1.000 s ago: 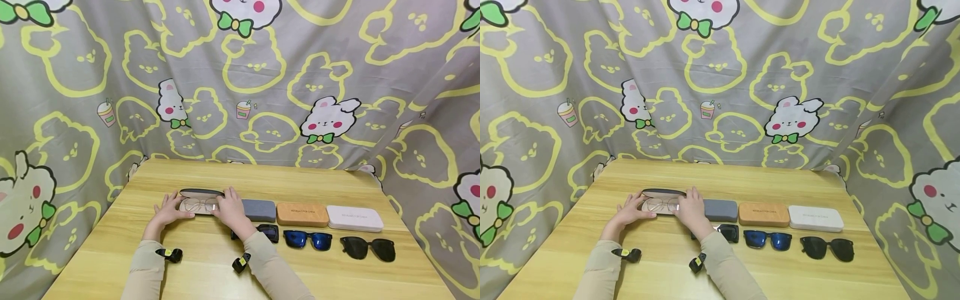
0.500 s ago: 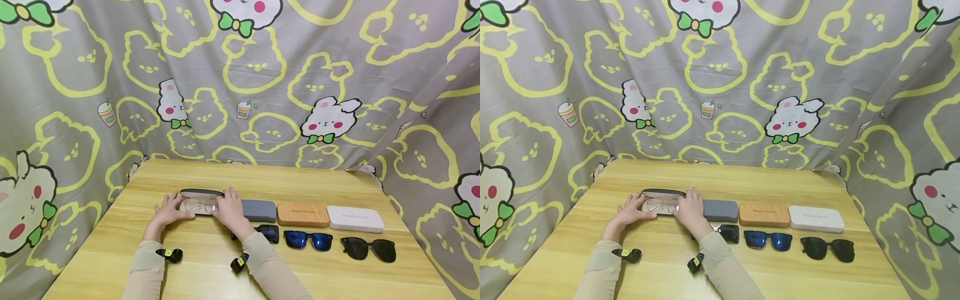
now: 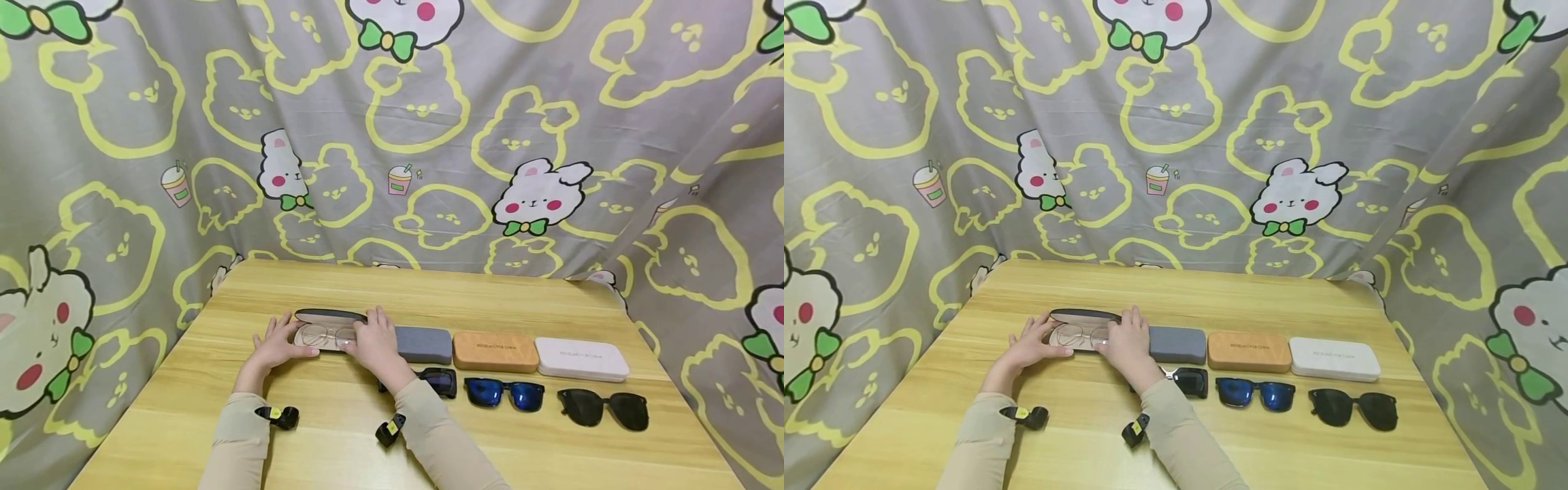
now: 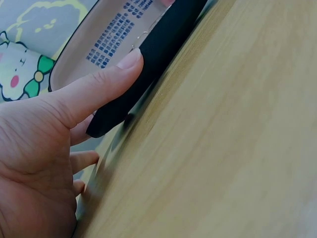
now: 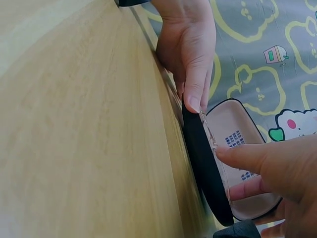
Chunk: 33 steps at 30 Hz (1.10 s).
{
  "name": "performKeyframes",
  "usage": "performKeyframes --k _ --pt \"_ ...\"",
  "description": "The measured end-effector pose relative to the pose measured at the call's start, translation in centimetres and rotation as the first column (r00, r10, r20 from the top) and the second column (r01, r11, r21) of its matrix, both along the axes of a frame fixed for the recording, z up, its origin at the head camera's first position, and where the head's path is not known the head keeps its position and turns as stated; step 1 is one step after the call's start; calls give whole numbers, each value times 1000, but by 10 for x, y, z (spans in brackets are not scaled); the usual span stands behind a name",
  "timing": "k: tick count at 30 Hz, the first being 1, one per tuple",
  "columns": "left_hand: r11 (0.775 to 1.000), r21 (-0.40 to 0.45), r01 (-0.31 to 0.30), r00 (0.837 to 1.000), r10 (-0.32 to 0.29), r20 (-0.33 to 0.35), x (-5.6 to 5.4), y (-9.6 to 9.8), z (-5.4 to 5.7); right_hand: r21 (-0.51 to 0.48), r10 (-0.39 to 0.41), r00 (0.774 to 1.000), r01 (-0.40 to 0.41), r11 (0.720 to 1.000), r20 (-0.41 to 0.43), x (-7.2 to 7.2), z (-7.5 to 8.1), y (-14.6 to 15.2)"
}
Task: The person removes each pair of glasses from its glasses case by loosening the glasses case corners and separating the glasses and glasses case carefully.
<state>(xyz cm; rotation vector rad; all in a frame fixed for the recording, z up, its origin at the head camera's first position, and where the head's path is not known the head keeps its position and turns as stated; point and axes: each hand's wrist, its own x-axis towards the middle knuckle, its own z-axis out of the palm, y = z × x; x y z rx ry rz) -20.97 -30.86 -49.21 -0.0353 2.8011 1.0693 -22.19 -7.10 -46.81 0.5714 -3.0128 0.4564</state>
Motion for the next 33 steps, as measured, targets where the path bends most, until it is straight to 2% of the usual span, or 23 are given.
performKeyframes --k 14,33 --pt "1000 10 -8 1000 8 8 -1 1 -1 -27 -79 995 77 997 -66 2 -2 -8" --pt "1000 3 -7 1000 7 4 0 -1 -1 -47 -78 995 75 996 -67 -1 -3 -10"
